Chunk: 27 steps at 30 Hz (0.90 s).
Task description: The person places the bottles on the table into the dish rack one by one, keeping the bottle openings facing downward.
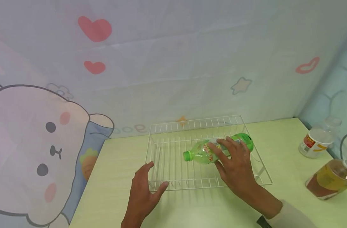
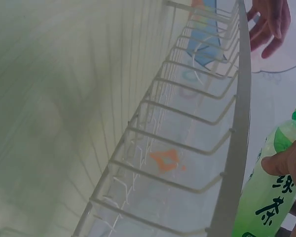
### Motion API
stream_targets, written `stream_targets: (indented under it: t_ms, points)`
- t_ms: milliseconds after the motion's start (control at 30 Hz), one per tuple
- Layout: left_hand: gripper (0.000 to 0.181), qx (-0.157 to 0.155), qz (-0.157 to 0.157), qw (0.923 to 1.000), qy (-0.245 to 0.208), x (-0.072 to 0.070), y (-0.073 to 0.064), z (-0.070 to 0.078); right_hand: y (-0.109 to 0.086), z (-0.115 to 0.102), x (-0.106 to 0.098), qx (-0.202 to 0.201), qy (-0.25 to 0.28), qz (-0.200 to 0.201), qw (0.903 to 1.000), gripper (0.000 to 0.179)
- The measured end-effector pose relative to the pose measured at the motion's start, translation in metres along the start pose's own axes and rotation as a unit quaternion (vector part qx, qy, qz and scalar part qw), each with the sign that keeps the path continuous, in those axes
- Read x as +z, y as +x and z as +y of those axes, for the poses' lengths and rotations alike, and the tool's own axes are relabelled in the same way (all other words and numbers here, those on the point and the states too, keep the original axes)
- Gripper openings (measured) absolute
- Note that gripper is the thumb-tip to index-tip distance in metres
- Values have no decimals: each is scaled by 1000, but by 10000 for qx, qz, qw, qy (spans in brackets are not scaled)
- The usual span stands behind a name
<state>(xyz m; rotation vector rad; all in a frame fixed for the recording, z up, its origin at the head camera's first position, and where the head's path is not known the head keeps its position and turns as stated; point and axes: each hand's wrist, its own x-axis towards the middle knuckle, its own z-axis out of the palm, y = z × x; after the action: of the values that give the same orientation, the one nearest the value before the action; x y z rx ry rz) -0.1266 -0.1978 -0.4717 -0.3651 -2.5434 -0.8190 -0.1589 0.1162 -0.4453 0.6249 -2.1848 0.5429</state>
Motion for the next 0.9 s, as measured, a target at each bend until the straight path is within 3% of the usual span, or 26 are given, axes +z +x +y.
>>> stream_targets:
  t_ms: [433,633,900]
  points:
    - [78,653,-180,9975,-196,6,17,25,-3,-19,11,-515,44,-22,9987,70]
    - [76,935,-220,9949,-293,10,20,33,-6,-27,15,-635,83,-319,9974,79]
    - [67,1114,-309,9928,-327,15,16,35,-15,-34,21,-711,123,-627,9954,77]
